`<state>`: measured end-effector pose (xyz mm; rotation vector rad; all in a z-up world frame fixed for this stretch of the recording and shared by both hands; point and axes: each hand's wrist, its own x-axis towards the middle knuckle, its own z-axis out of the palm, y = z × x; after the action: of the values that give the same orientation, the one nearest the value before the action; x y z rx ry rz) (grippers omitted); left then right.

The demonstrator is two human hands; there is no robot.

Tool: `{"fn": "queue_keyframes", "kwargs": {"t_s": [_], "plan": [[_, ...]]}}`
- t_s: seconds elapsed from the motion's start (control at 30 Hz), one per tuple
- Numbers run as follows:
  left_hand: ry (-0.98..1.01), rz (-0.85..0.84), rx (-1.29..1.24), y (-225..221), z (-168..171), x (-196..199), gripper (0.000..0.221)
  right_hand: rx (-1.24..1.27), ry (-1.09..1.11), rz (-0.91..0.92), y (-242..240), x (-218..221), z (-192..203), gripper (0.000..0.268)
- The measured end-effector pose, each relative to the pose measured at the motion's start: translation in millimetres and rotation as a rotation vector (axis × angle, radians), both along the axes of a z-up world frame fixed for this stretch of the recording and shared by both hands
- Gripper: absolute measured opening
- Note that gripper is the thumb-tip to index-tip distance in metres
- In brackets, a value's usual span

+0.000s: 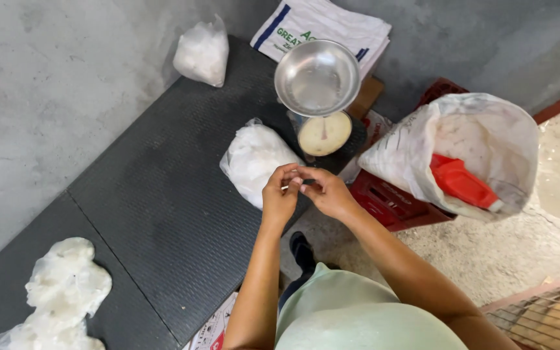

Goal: Measuring and bagging agricultural powder from a large sack into smaller plastic bags using a scoop and a weighing scale.

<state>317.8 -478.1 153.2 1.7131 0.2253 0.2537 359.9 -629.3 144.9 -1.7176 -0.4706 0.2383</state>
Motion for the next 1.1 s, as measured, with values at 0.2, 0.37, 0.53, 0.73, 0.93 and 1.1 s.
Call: {"fn": "queue_keyframes", "kwargs": {"t_s": [0.2, 0.37, 0.53, 0.73, 0.93, 1.1], "plan": [[-0.060, 0.043, 0.121, 38.2, 1.9, 36.6, 0.033, -0.142, -0.003, -0.024, 41.9, 45.4, -2.7, 0.042], [-0.077, 0.138, 0.471, 76.4, -16.6, 48.1, 0.033, -0.225, 0.081, 0.034, 73.1, 66.6, -23.8, 0.049], [0.029, 0.286, 0.830, 99.0, -58.6, 53.8, 0.046, -0.258, 0.092, 0.086, 86.3, 79.8, -45.2, 0.047], [0.153, 0.324, 0.852, 127.3, -114.8, 65.1, 0.018, -0.250, 0.071, 0.128, 89.6, 101.5, -51.4, 0.048], [0.023, 0.311, 0.737, 104.8, -46.3, 61.5, 0.031, -0.245, 0.069, 0.142, 84.1, 125.0, -36.0, 0.049], [0.017, 0.347, 0.836, 105.4, -82.1, 71.8, 0.027, -0.196, 0.052, 0.181, 76.8, 132.0, -35.5, 0.048]]}}
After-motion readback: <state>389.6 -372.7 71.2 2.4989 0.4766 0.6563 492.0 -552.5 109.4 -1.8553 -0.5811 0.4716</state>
